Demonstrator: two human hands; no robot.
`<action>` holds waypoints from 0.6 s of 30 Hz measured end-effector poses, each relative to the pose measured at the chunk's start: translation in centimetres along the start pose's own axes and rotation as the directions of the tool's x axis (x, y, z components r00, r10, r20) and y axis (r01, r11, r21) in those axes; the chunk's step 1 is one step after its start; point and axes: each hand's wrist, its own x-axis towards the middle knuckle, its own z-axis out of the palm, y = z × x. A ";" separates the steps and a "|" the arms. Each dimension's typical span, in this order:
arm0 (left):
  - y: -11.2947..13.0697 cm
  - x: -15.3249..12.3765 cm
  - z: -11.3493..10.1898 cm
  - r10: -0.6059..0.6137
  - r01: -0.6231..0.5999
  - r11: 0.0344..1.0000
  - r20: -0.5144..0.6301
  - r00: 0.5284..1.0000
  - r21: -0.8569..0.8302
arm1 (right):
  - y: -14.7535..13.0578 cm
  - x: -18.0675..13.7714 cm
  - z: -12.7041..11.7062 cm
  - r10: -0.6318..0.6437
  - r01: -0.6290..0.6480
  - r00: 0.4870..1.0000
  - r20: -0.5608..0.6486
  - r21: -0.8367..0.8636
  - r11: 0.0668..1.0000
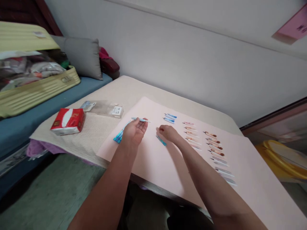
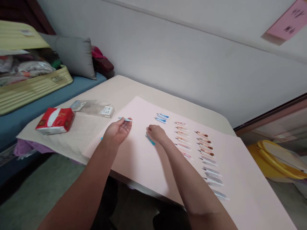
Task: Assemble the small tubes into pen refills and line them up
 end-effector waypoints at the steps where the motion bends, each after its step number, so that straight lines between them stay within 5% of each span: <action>1: 0.0 0.0 0.0 -0.001 0.001 1.000 -0.002 1.000 -0.002 | 0.2 -0.6 0.3 0.029 -0.029 1.000 0.001 -0.009 1.000; 9: -0.3 0.0 0.0 -0.017 0.017 1.000 -0.003 1.000 0.002 | 0.6 -4.9 4.2 0.095 -0.097 0.995 -0.040 -0.056 0.994; 18: -0.3 0.0 0.1 -0.009 0.010 1.000 -0.020 1.000 0.021 | 0.0 -5.0 4.1 0.035 -0.037 0.997 -0.063 -0.031 0.999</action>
